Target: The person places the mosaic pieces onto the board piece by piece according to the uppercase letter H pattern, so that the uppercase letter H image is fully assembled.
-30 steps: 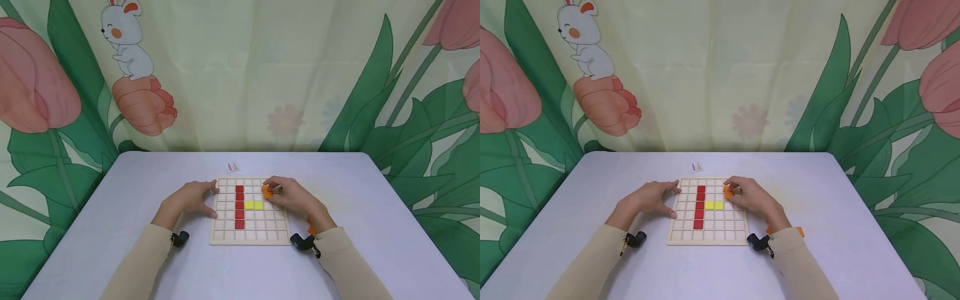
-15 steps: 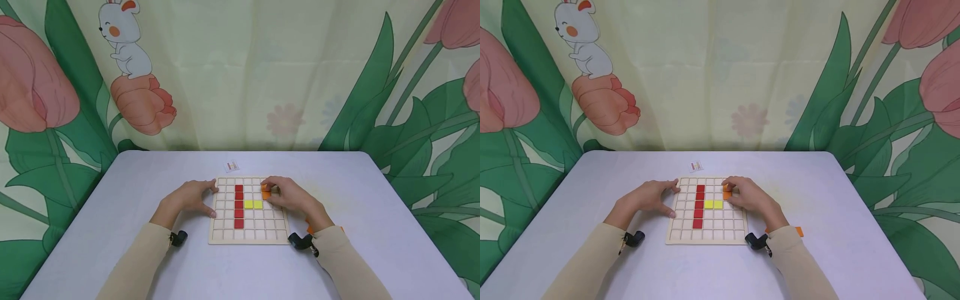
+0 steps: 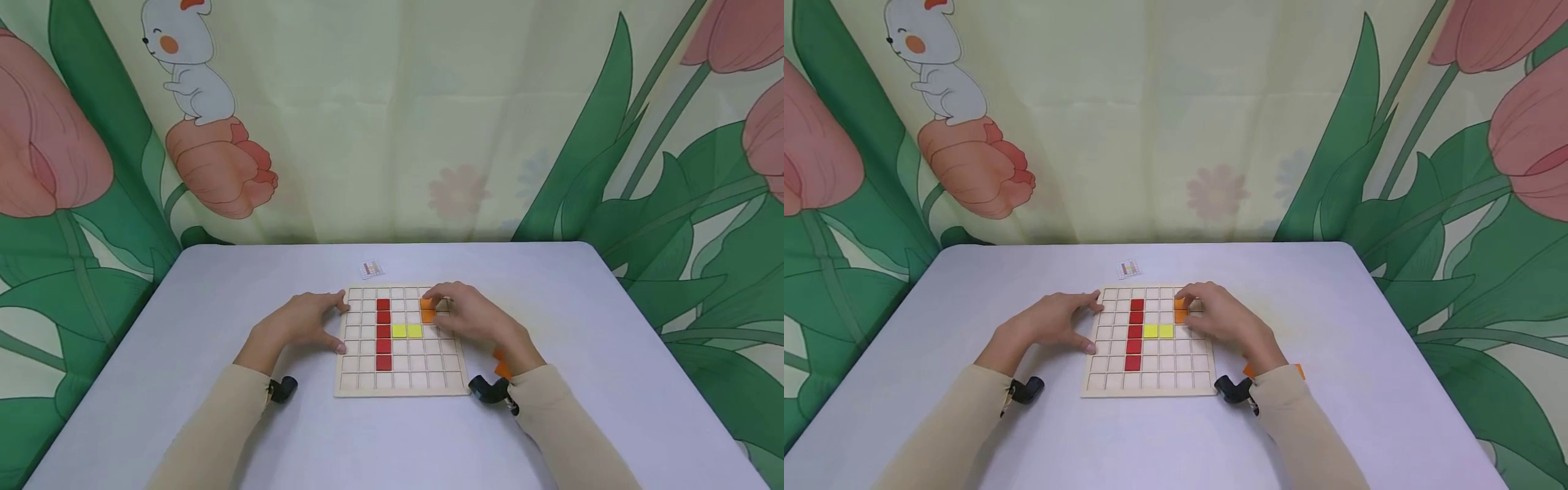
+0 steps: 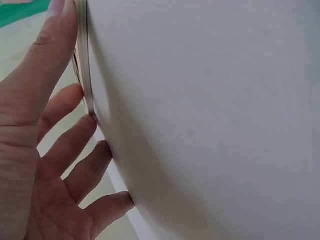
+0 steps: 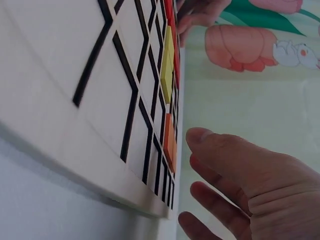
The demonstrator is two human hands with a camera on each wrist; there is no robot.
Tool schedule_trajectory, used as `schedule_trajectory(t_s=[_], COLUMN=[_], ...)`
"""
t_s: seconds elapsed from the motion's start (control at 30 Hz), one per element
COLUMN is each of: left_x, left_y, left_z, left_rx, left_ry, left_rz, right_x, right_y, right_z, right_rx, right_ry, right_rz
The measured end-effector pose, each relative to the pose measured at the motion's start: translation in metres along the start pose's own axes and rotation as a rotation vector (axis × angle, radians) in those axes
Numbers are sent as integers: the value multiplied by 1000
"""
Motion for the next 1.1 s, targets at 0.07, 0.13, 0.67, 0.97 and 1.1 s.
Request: schedule_trajectory(t_s=[0.07, 0.13, 0.67, 0.97, 1.1], left_x=[2, 2, 2, 0, 0], left_y=[-2, -4, 0, 2, 1], left_z=[-2, -3, -5, -1, 0], left_rx=[-4, -5, 6, 15, 12], left_ry=[-2, 0, -4, -3, -11], left_rz=[4, 5, -3, -5, 3], right_x=[2, 5, 45, 75, 84], right_y=[-3, -6, -26, -36, -41], right_z=[-3, -4, 17, 33, 36], right_rx=[7, 27, 82, 111, 111], right_ry=[-3, 4, -58, -6, -18], right_rz=[2, 8, 68, 61, 72])
Point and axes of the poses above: each hand's wrist, its own x-axis away from the middle knuckle, its own y-axis out of the palm, z = x × y, the point moved 5 cm from there along -x, towards the middle knuckle, and after that the axes turned 5 degrees about -x, right-handed, at the moved point
